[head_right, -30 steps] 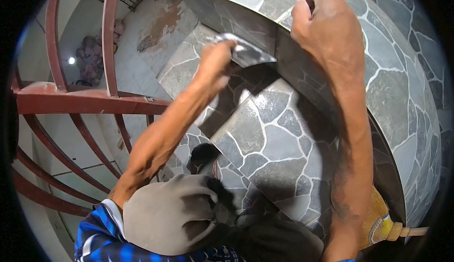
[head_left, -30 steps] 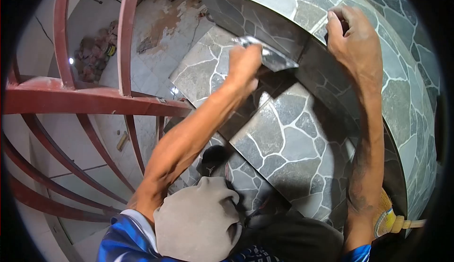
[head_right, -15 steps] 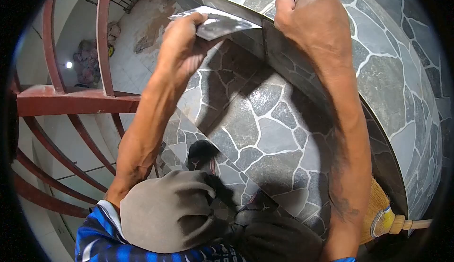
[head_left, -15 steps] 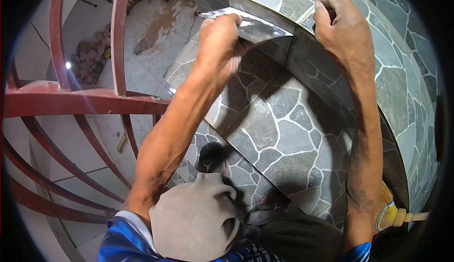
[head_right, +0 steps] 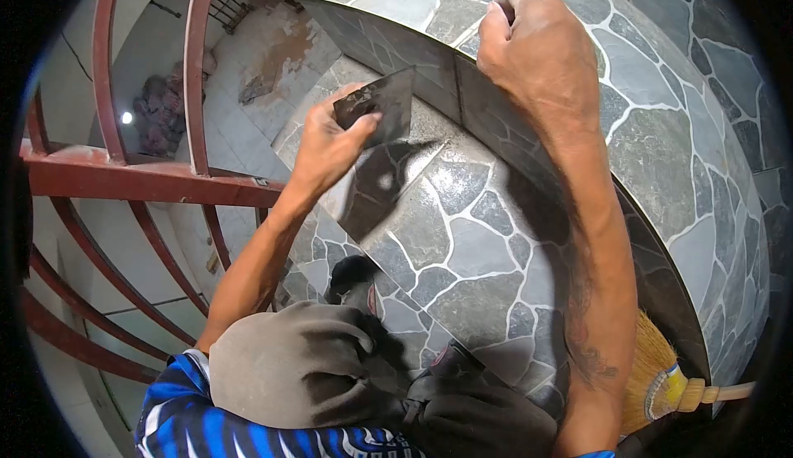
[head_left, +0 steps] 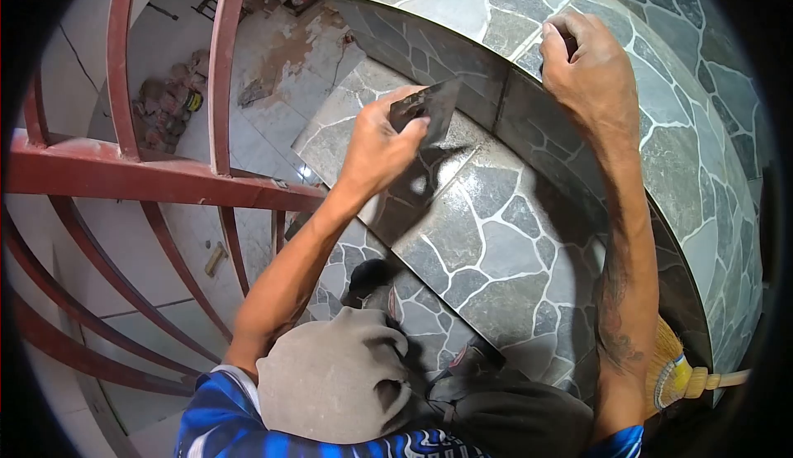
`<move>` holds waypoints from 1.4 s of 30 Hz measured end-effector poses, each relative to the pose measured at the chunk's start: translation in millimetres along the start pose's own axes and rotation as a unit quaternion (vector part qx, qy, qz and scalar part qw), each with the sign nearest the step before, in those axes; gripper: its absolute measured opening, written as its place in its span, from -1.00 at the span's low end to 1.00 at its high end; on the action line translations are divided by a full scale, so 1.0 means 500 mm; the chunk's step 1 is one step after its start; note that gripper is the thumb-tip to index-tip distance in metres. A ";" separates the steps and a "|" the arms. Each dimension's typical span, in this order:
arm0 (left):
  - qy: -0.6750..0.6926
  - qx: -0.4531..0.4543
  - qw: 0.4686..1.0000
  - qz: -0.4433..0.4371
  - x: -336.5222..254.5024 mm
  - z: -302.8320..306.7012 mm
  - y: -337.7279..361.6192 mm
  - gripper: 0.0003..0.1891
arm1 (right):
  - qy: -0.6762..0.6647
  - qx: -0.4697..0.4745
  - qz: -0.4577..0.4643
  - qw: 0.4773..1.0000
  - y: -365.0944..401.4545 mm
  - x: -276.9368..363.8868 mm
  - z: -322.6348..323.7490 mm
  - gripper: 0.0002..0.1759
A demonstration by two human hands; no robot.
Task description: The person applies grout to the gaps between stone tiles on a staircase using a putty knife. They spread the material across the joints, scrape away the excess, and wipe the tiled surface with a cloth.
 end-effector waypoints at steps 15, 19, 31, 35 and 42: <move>0.078 0.007 0.990 -0.116 0.061 -0.034 -0.090 -0.83 | 0.035 -0.048 0.054 0.997 0.007 -0.001 -0.009 -0.75; 0.104 0.012 0.989 -0.107 0.077 -0.036 -0.100 -0.87 | 0.029 -0.040 0.057 0.997 -0.001 0.002 -0.010 -0.76; 0.123 -0.021 0.988 -0.092 0.063 -0.078 -0.064 -0.93 | 0.021 -0.040 0.041 0.998 0.006 0.003 -0.006 -0.77; 0.130 -0.045 0.985 -0.103 0.068 -0.045 -0.098 -0.94 | 0.023 -0.023 0.037 0.999 0.005 0.001 -0.004 -0.77; 0.122 -0.032 0.985 -0.121 0.028 -0.070 -0.072 -0.92 | 0.015 -0.007 0.006 1.000 -0.004 0.003 -0.005 -0.75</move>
Point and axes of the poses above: each hand's wrist, its own y-axis away from the middle knuckle, its own z-axis out of the back of the hand, x = y × z, the point moved 3 cm from there along -y, towards the middle knuckle, and after that the axes turned 3 degrees about y, right-handed, at the moved point
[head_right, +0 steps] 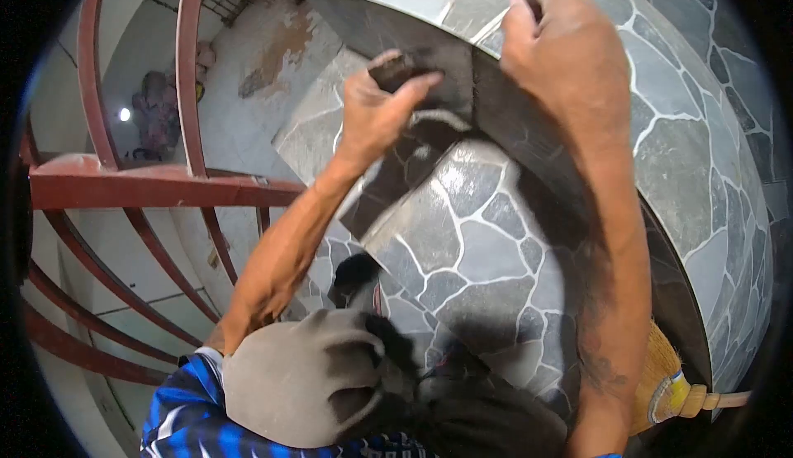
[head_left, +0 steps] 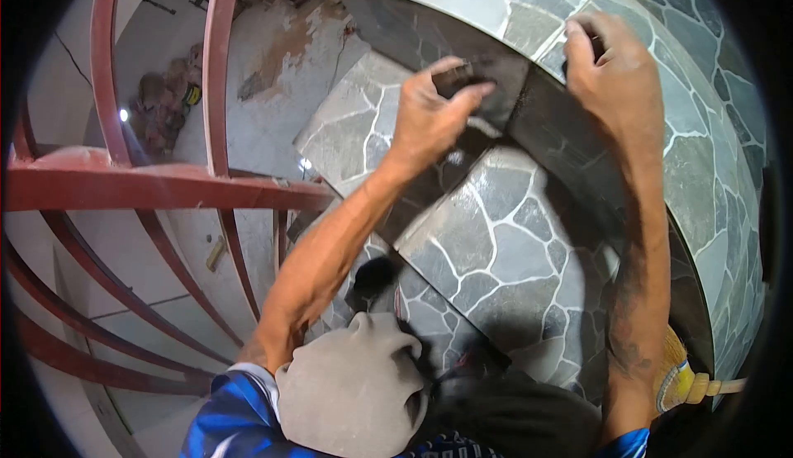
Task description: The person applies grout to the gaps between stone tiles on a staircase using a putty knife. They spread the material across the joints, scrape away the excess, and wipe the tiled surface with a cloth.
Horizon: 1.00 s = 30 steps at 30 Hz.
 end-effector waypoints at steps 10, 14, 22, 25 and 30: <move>-0.044 0.015 0.998 0.029 -0.021 0.020 -0.017 -0.93 | -0.021 0.004 -0.010 1.000 0.002 0.002 0.000 -0.74; 0.021 0.013 0.999 -0.026 -0.010 0.033 -0.040 -0.92 | -0.011 -0.005 0.005 1.000 0.005 -0.004 0.005 -0.74; -0.011 0.027 0.999 -0.031 -0.003 0.059 -0.054 -0.85 | -0.009 -0.010 0.013 1.000 0.006 -0.004 0.005 -0.73; -0.013 0.057 0.998 -0.024 -0.004 0.023 -0.031 -0.83 | 0.012 -0.012 0.005 1.000 0.004 0.002 0.003 -0.73; -0.050 0.004 0.999 0.014 0.020 0.105 -0.060 -0.91 | -0.014 0.014 -0.016 1.000 0.005 0.006 0.009 -0.72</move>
Point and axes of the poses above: each hand's wrist, its own y-axis away from the middle knuckle, its own z-axis out of the back of the hand, x = y × z, the point moved 3 cm from there along -y, towards the middle knuckle, and after that the axes turned 3 degrees about y, right-handed, at the moved point
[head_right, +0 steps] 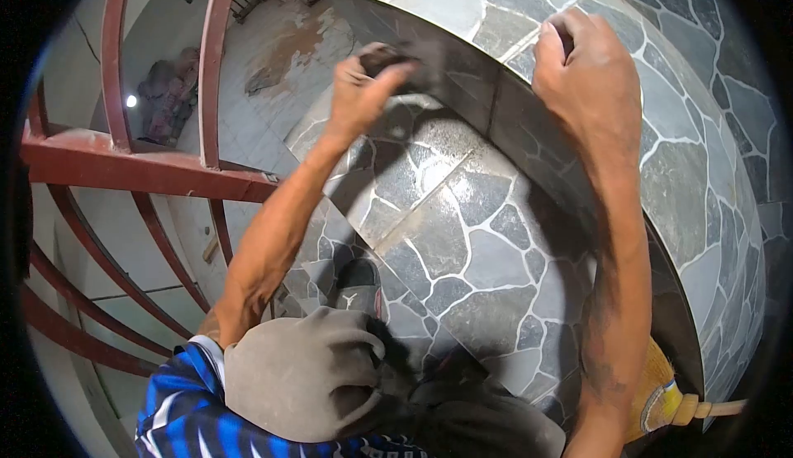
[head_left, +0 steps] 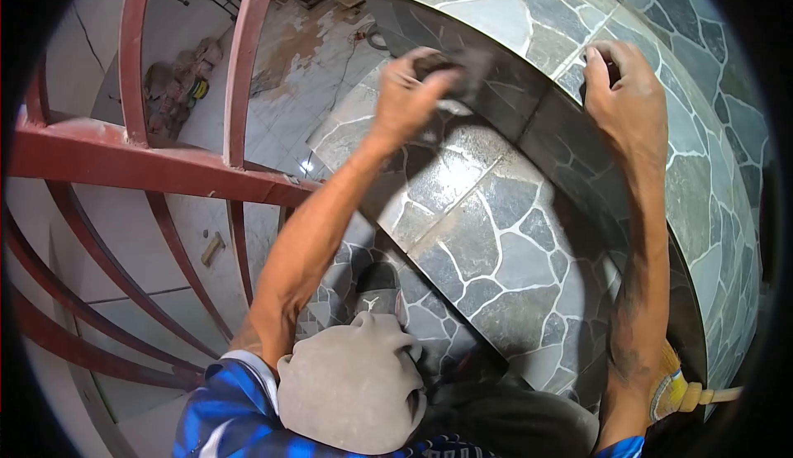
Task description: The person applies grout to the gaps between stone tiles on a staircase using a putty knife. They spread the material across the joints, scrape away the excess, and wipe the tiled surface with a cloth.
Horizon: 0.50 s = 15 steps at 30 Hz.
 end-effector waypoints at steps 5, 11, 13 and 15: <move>0.072 -0.176 0.982 -0.019 0.088 0.182 -0.090 -0.89 | 0.005 -0.019 0.013 1.000 0.000 -0.002 0.001 -0.73; 0.005 -0.167 0.985 -0.047 -0.047 -0.006 0.009 -0.88 | -0.003 -0.013 0.011 1.000 -0.001 0.002 0.001 -0.76; -0.128 -0.132 0.975 -0.127 -0.081 -0.077 0.055 -0.86 | -0.002 -0.015 0.004 1.000 -0.001 0.001 -0.003 -0.77; -0.205 -0.093 0.959 -0.174 -0.075 -0.102 0.069 -0.59 | 0.002 -0.012 0.006 1.000 0.001 0.000 -0.002 -0.78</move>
Point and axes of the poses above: each hand's wrist, its own y-axis away from the middle knuckle, its own z-axis out of the back of the hand, x = y × z, the point moved 3 cm from there along -y, towards the middle knuckle, and after that the axes turned 3 degrees about y, right-handed, at the moved point
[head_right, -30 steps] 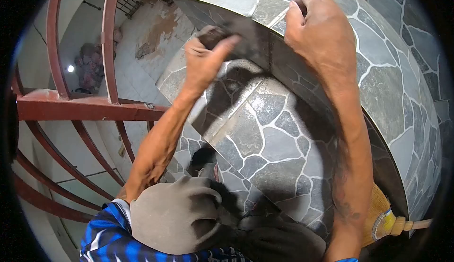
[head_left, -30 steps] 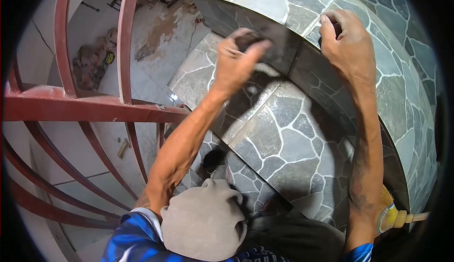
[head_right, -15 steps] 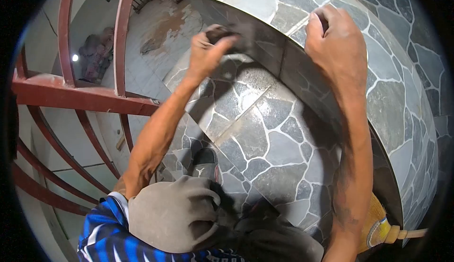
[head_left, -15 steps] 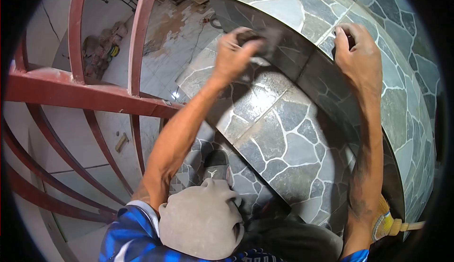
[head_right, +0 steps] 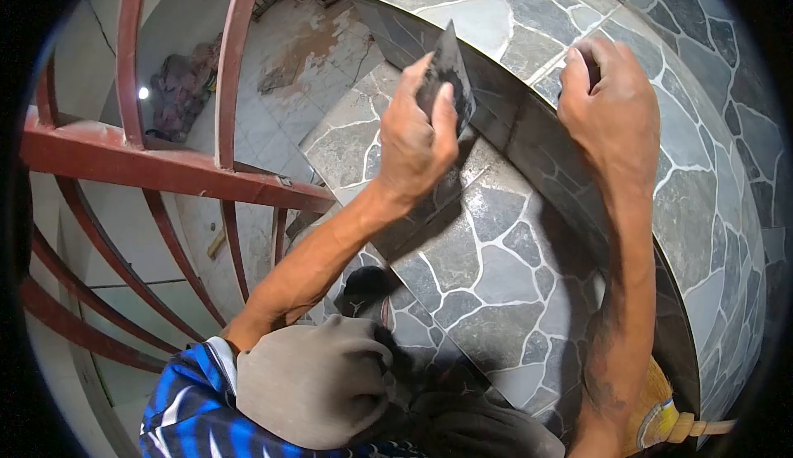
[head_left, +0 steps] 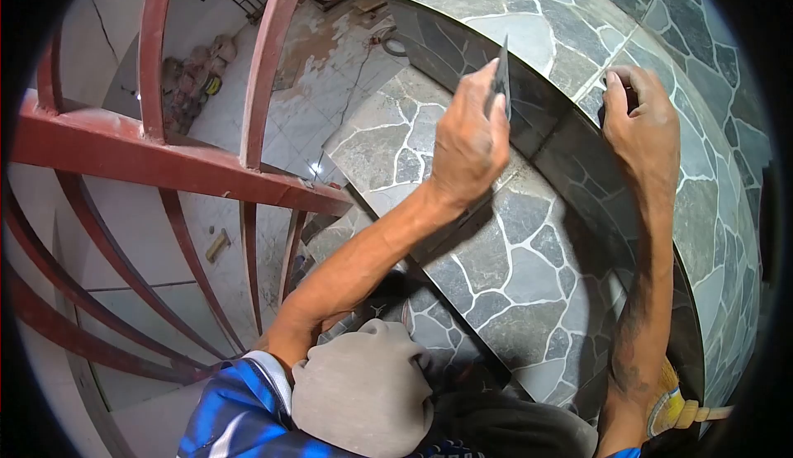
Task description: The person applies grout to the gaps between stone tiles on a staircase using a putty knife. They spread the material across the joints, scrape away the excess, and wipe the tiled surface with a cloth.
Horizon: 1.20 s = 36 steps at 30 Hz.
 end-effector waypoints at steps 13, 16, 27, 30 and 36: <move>-0.208 -0.013 0.976 0.065 0.123 -0.021 -0.087 -0.45 | 0.006 0.000 0.030 1.000 0.006 0.001 0.002 -0.80; -0.153 0.013 0.987 -0.035 -0.008 -0.069 0.001 -0.53 | -0.006 -0.010 0.025 1.000 0.000 0.008 0.000 -0.81; -0.191 0.035 0.981 0.001 0.116 -0.010 -0.041 -0.32 | -0.006 -0.020 0.048 0.999 0.002 0.000 0.000 -0.85; -0.190 0.004 0.979 0.075 0.213 0.051 -0.105 -0.28 | 0.013 -0.002 0.046 0.999 0.005 0.003 0.001 -0.85; -0.217 -0.014 0.976 0.034 0.211 0.056 -0.126 -0.27 | 0.007 -0.002 0.039 0.999 0.000 0.006 0.000 -0.83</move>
Point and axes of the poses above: each hand's wrist, its own y-axis away from the middle knuckle, its own z-axis out of the back of the hand, x = y × z, the point moved 3 cm from there along -y, towards the middle knuckle, and after that the axes turned 3 degrees about y, right-handed, at the moved point
